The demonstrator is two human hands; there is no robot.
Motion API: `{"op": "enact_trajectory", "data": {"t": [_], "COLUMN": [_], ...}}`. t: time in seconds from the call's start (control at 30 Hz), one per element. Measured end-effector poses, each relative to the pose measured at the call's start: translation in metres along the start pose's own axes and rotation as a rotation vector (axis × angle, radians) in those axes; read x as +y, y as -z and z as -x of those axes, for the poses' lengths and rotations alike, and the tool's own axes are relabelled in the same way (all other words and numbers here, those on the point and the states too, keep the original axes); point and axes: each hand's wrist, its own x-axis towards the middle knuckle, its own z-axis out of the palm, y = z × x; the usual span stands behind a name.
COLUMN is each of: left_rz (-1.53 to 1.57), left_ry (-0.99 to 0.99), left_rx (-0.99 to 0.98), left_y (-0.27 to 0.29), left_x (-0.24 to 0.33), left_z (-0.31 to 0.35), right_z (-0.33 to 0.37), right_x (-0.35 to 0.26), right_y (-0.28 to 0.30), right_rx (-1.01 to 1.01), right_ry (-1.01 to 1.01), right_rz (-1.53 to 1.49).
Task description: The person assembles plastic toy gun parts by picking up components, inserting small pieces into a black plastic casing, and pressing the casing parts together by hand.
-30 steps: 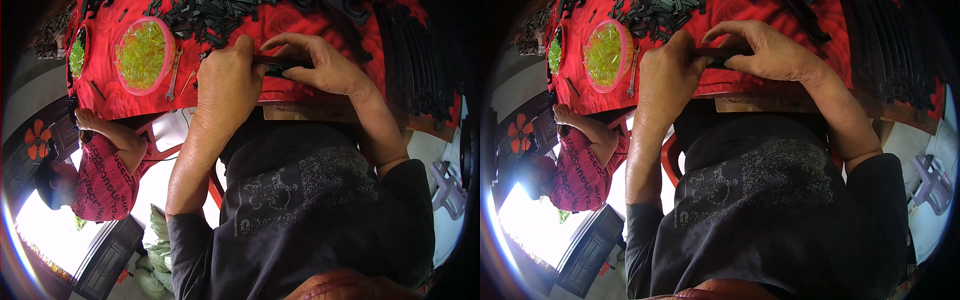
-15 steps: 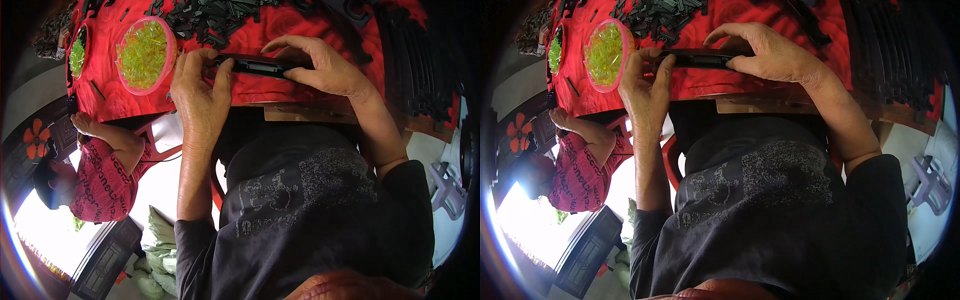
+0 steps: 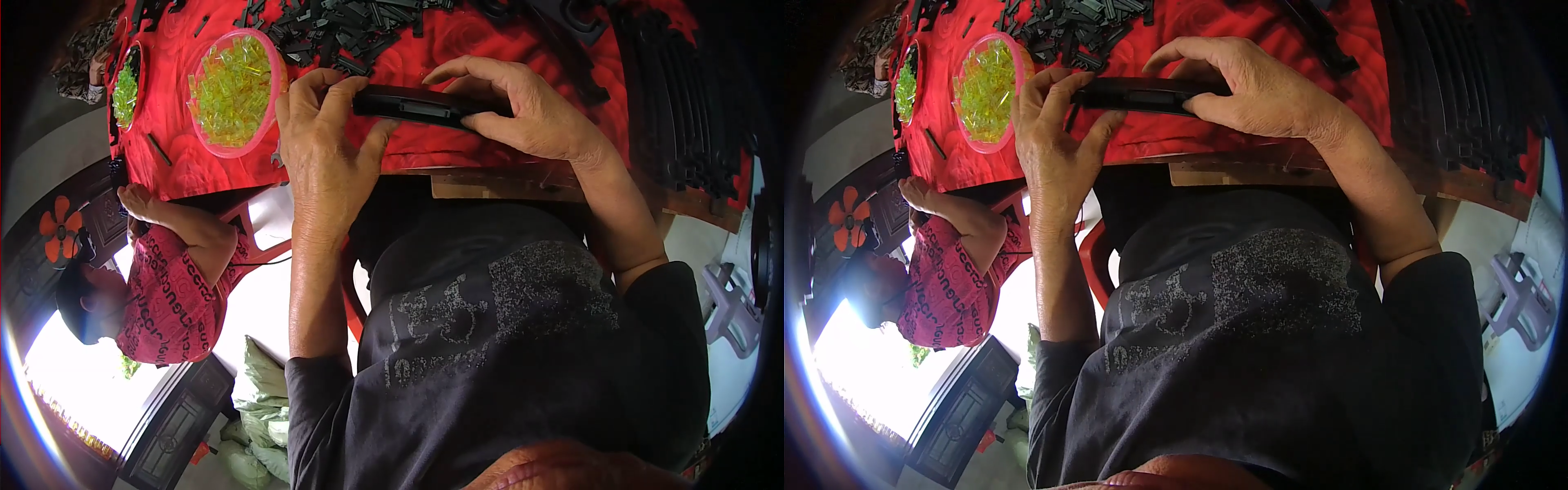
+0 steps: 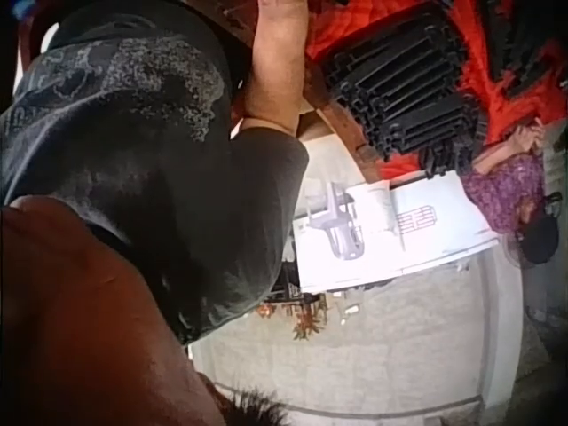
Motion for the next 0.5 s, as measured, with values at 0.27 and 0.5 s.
{"op": "enact_trajectory", "data": {"t": [0.27,0.5], "left_rz": [-0.17,0.11], "left_ry": [-0.126,-0.032], "left_rx": [0.065,-0.002], "left_y": [0.003,-0.002], "left_x": [0.0,-0.004], "left_z": [-0.003,0.002], "right_z": [-0.001,-0.004], "right_x": [-0.005,-0.004], "right_y": [0.002,0.0], "right_rx": [-0.039,-0.047], "right_ry": [-0.08,-0.094], "right_rz": [-0.024,0.124]}}
